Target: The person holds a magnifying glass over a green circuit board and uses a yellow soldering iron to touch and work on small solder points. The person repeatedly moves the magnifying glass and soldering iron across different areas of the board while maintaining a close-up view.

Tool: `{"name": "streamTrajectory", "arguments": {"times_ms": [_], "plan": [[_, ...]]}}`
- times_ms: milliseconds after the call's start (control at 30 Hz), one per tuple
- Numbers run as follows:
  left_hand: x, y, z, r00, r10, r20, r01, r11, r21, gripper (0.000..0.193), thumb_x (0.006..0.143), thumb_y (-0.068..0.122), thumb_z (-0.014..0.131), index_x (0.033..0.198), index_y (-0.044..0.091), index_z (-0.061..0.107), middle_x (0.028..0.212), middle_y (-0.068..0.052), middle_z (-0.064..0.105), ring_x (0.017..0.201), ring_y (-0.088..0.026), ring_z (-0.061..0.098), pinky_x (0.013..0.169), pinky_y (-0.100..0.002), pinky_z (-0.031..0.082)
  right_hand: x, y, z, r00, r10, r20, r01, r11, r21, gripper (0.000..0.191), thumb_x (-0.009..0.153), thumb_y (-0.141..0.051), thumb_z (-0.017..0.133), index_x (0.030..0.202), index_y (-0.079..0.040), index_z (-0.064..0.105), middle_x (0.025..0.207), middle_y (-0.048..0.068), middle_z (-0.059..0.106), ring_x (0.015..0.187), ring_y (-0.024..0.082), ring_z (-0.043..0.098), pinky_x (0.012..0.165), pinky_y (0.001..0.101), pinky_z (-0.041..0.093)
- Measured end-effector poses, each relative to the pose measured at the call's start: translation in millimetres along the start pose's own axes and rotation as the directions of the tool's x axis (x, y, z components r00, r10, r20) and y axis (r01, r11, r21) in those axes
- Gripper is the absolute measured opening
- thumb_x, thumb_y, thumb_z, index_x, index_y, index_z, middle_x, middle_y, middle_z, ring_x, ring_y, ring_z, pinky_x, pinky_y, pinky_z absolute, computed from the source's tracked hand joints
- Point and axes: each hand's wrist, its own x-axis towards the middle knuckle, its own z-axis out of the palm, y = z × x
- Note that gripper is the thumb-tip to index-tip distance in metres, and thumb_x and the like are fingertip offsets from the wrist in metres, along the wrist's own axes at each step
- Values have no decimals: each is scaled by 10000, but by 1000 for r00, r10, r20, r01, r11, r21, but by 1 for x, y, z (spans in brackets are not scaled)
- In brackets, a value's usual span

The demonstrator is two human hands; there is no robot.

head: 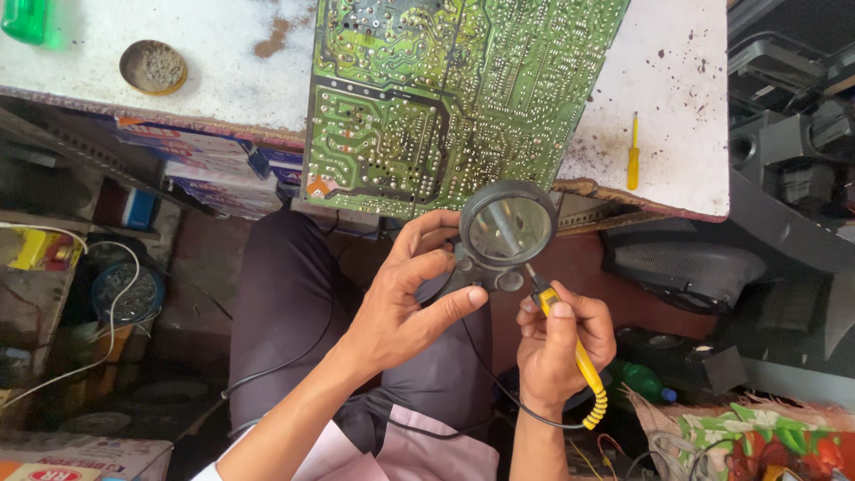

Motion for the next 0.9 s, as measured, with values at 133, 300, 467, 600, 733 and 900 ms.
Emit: {"name": "streamTrajectory", "arguments": {"times_ms": [133, 300, 467, 600, 733, 900], "plan": [[0, 0, 0, 1000, 0, 6, 0, 1000, -8, 312, 923, 248, 797, 1059, -19, 710, 1521, -183, 459, 1385, -323, 550, 1154, -446, 446, 1, 0, 0, 1000, -17, 17, 17, 1000, 26, 169, 989, -115, 635, 1091, 20, 631, 835, 144, 666, 689, 202, 639, 574, 268, 487], [-1, 0, 0, 1000, -1, 0, 1, 1000, -12, 304, 922, 245, 798, 1030, -20, 692, 1523, -186, 458, 1394, -329, 549, 1149, -444, 453, -1, -3, 0, 1000, -12, 2, 12, 1000, 13, 166, 987, -117, 627, 1080, 20, 632, 815, 145, 666, 668, 195, 631, 557, 265, 484], [-1, -1, 1, 1000, -4, -3, 3, 1000, -18, 303, 921, 241, 799, 990, -23, 667, 1527, -190, 452, 1389, -337, 560, 1134, -447, 471, -1, -2, 2, 1000, 2, -2, -2, 1000, -10, 165, 984, -110, 627, 1071, 30, 627, 823, 140, 651, 669, 201, 632, 556, 270, 477], [-2, -3, 0, 1000, 10, -5, -10, 1000, -22, 311, 925, 231, 803, 946, -26, 629, 1544, -197, 461, 1405, -346, 557, 1134, -447, 476, 0, -1, 0, 1000, -21, 8, 21, 999, 27, 163, 989, -114, 624, 1072, 26, 631, 818, 147, 663, 669, 197, 628, 564, 273, 486], [-2, -3, -1, 1000, 6, -1, -6, 1000, -16, 299, 921, 224, 800, 952, -25, 638, 1540, -199, 460, 1400, -350, 559, 1133, -447, 468, 1, -2, -2, 1000, -12, 4, 12, 1000, 10, 163, 983, -107, 625, 1066, 33, 630, 826, 145, 656, 674, 209, 637, 568, 283, 493], [-3, -3, 0, 1000, 9, -6, -9, 1000, -30, 315, 929, 232, 799, 927, -21, 611, 1550, -199, 458, 1417, -350, 547, 1143, -448, 468, 1, -2, -3, 1000, 28, -2, -28, 999, 30, 165, 976, -111, 616, 1053, 35, 623, 812, 154, 650, 663, 212, 620, 562, 285, 487]]}}
